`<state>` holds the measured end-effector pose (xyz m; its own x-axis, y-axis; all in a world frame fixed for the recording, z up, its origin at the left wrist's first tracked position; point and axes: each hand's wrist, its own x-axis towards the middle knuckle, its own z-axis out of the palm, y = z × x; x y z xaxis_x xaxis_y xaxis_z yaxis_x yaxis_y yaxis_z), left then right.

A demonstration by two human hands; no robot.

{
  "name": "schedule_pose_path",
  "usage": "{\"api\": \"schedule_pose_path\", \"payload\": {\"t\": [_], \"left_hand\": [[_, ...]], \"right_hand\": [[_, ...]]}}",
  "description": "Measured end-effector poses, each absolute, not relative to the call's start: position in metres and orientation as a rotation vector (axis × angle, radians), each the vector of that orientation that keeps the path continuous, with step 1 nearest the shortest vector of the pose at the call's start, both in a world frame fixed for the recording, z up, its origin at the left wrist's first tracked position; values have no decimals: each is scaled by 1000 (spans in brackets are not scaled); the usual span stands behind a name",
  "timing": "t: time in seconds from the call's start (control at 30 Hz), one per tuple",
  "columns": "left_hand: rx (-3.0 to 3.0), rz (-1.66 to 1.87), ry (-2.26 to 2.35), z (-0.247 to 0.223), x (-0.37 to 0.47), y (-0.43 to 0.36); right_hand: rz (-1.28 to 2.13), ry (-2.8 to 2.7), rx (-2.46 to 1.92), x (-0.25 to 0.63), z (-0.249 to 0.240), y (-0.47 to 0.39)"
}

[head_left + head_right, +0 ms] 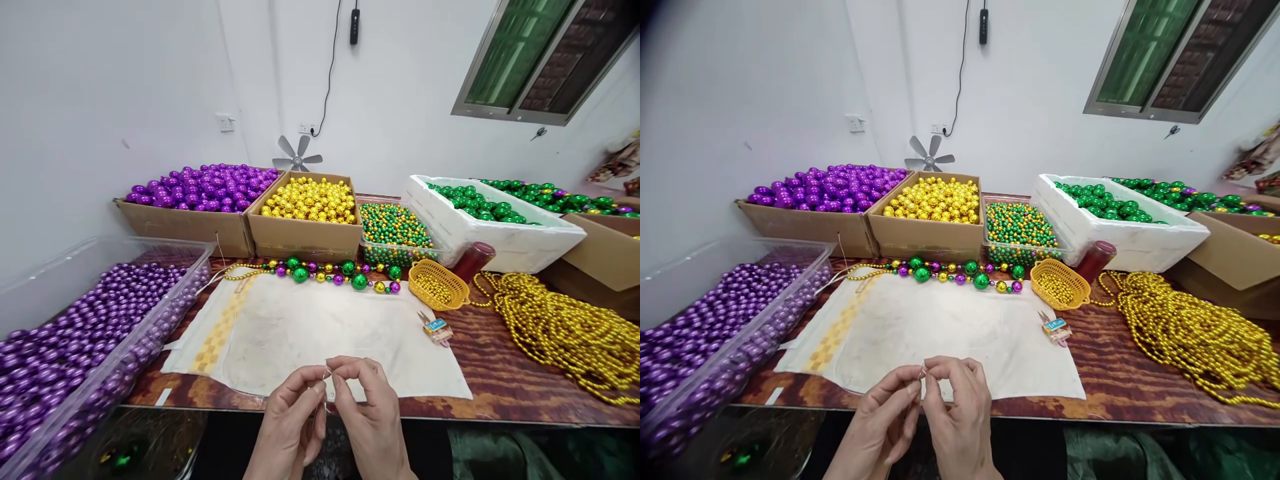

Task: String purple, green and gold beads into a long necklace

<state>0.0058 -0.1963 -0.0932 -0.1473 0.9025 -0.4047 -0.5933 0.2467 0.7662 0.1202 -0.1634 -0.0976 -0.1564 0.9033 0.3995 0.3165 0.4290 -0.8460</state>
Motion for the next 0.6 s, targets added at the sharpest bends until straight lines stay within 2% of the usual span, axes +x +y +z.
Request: {"api": "schedule_pose_path", "payload": {"t": [0.6], "left_hand": [[476, 1387, 1096, -111, 3, -205]], "right_hand": [[391, -1836, -1005, 116, -90, -166]]}}
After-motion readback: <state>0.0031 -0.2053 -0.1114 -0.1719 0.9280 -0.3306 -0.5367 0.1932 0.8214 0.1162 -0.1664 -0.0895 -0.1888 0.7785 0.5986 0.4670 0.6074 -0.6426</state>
